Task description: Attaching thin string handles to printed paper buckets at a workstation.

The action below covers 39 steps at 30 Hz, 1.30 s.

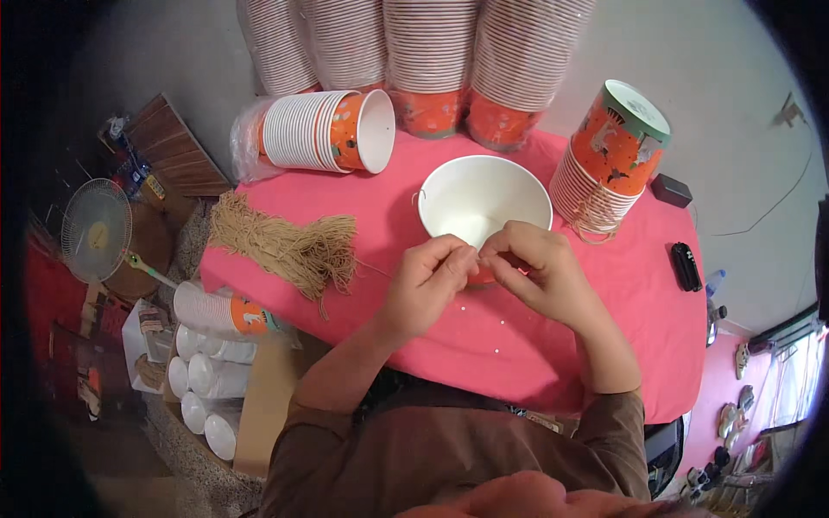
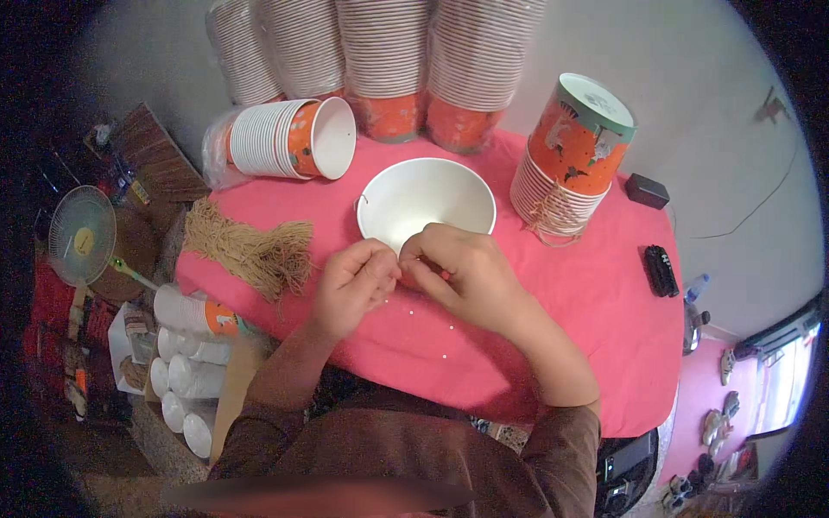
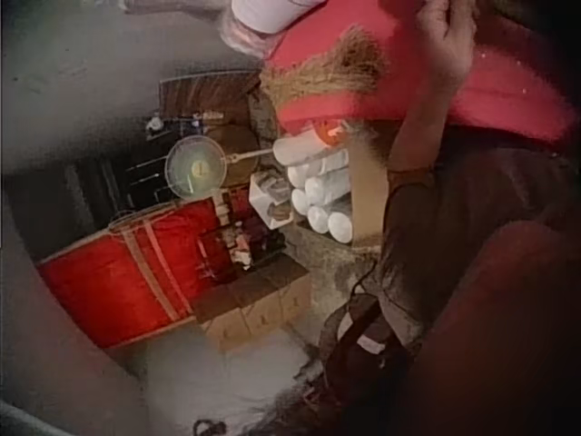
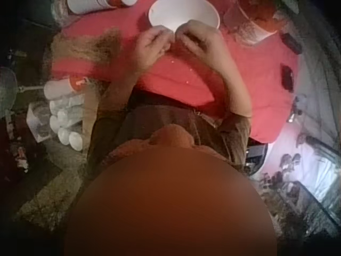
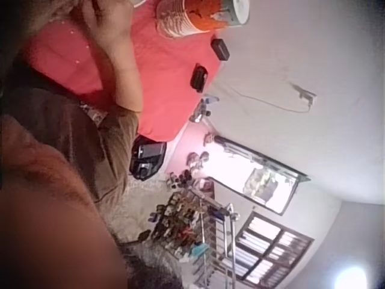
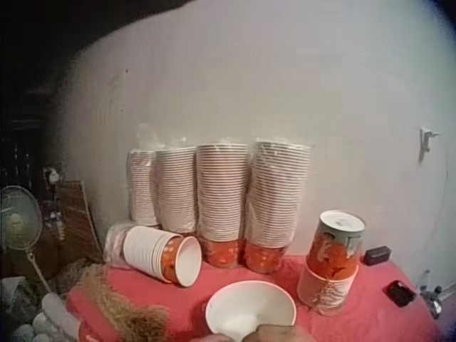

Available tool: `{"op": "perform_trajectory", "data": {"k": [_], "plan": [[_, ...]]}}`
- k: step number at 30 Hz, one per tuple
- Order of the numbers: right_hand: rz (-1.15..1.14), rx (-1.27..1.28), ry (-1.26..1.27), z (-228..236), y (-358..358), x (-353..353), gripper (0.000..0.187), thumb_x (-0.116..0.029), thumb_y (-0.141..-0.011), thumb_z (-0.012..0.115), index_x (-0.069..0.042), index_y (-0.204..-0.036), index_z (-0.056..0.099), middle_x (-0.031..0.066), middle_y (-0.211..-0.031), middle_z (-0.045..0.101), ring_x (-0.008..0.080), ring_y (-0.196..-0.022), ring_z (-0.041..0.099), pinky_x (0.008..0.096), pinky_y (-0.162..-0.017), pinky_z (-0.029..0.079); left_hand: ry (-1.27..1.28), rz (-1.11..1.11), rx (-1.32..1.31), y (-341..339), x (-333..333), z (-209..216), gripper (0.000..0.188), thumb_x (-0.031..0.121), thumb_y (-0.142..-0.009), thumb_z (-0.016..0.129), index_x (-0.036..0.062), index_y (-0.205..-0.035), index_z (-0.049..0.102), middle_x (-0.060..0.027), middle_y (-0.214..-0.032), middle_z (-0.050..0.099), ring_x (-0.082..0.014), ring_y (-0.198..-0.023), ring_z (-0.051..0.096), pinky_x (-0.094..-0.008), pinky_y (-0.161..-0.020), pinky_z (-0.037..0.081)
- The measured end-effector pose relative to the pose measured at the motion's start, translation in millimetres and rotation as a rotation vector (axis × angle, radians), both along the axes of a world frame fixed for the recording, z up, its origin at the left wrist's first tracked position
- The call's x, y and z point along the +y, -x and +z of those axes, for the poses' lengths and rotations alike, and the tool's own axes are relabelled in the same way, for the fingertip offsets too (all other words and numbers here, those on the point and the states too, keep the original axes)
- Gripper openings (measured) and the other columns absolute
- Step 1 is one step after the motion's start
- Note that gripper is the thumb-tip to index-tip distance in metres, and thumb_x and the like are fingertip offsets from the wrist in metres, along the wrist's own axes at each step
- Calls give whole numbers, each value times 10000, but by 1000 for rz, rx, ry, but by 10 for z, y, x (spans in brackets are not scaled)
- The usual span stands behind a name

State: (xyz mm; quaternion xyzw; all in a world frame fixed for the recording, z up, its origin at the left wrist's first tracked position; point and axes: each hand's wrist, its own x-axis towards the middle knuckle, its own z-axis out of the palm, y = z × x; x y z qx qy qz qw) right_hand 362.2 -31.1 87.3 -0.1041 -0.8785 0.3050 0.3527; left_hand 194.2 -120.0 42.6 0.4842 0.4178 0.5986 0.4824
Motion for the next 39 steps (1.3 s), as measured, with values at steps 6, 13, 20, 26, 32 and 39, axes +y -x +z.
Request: {"op": "perform_trajectory", "data": {"k": [6, 13, 20, 26, 32, 39], "plan": [[-8, -64, 119, 66, -11, -24, 79, -31, -808, 655, -6, -865, 606, 117, -751, 604, 257, -670, 623, 344, -600, 486, -246, 171, 274, -42, 32, -54, 75, 74, -969, 505, 28, -924, 542, 40, -721, 488, -15, -580, 411, -175, -501, 344], [39, -94, 0, 9, -24, 45, 91, -43, -791, 656, -21, -851, 591, 116, -727, 590, 280, -648, 604, 364, -576, 468, -109, 97, 187, -65, -69, -40, 28, 11, -940, 520, 27, -943, 543, 44, -759, 517, -21, -656, 465, -184, -531, 386], [-84, -24, 45, 137, -113, 136, 58, -1, -807, 597, -19, -843, 556, 72, -703, 547, 165, -601, 560, 295, -552, 445, -449, 312, 755, -141, -70, -175, 327, 54, -826, 665, 19, -1139, 575, -150, -1083, 542, -259, -862, 629, -331, -720, 529], [-213, 315, 0, 478, -226, 608, 37, -18, -877, 567, -16, -913, 575, -24, -801, 543, 30, -696, 486, 189, -604, 403, -533, 293, 947, 74, 32, -209, 305, 73, -793, 699, 1, -1077, 614, -145, -1080, 539, -281, -954, 613, -366, -765, 528], [-241, 513, 148, 618, -447, 869, 38, -16, -894, 556, -20, -928, 575, -22, -824, 543, 48, -761, 511, 198, -661, 417, -535, 425, 965, 507, 153, -116, 240, 10, -822, 649, 15, -1058, 606, -162, -1120, 565, -281, -920, 630, -344, -745, 526], [-58, -189, 82, 225, -124, 558, 44, 19, -826, 542, -11, -859, 540, 2, -803, 553, 80, -721, 510, 232, -651, 436, -558, 376, 961, 275, 67, -95, 189, 32, -825, 636, 6, -1012, 628, -148, -1085, 593, -297, -878, 650, -368, -723, 539]]}}
